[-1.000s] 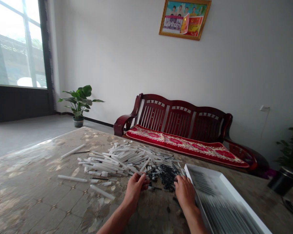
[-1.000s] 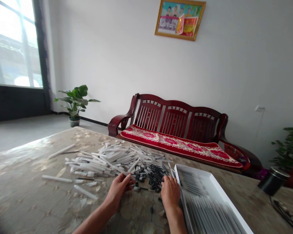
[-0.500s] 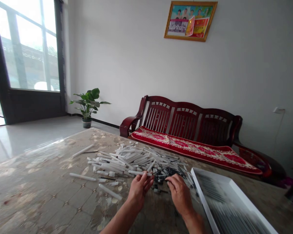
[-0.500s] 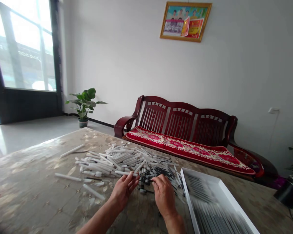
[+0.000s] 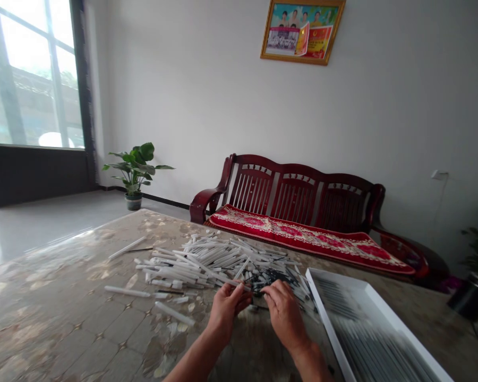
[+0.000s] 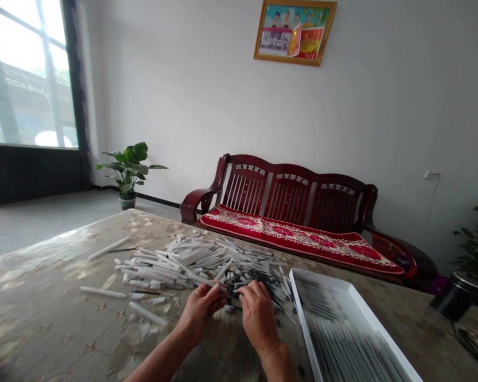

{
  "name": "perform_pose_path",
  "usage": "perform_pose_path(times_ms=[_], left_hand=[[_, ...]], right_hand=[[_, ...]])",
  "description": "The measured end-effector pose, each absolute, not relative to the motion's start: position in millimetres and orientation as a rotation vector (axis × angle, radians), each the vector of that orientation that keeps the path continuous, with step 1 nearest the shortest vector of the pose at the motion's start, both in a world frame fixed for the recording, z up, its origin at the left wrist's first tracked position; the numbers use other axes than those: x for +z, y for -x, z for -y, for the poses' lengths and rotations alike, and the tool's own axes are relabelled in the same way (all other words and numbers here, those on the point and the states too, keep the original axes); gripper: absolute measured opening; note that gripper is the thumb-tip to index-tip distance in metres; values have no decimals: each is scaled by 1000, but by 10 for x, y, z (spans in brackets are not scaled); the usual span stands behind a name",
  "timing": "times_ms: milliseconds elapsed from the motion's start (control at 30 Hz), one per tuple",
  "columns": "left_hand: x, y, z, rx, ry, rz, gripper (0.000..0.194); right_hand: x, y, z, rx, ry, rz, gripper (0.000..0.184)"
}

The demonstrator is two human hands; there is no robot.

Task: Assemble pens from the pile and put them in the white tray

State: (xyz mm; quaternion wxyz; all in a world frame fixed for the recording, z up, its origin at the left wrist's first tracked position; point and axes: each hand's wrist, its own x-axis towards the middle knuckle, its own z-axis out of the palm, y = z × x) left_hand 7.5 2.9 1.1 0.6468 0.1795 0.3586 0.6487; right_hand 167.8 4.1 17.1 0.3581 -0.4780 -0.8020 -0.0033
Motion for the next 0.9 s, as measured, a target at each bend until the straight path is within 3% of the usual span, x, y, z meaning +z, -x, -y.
perform_pose_path(times_ms=[267,433,533,667,900], left_hand=[[14,-172,47,1373,-248,-731,10],[83,-28,-23,1382,-106,-697,5],[86,-6,-33,1377,-97,-663,8],[70,-66,-6,1335,-110,-661,11],[90,-116,28,1289,-78,-692,13]], right_hand=[[341,-1406,128,469,986,1758,35],[658,-1842,-8,665,1215,1656,29],[794,-2244,-26,571,1580,1960,20],[849,-2513,164,228,2079,2225,24],[594,-2606,563,-92,2120,2420,41]])
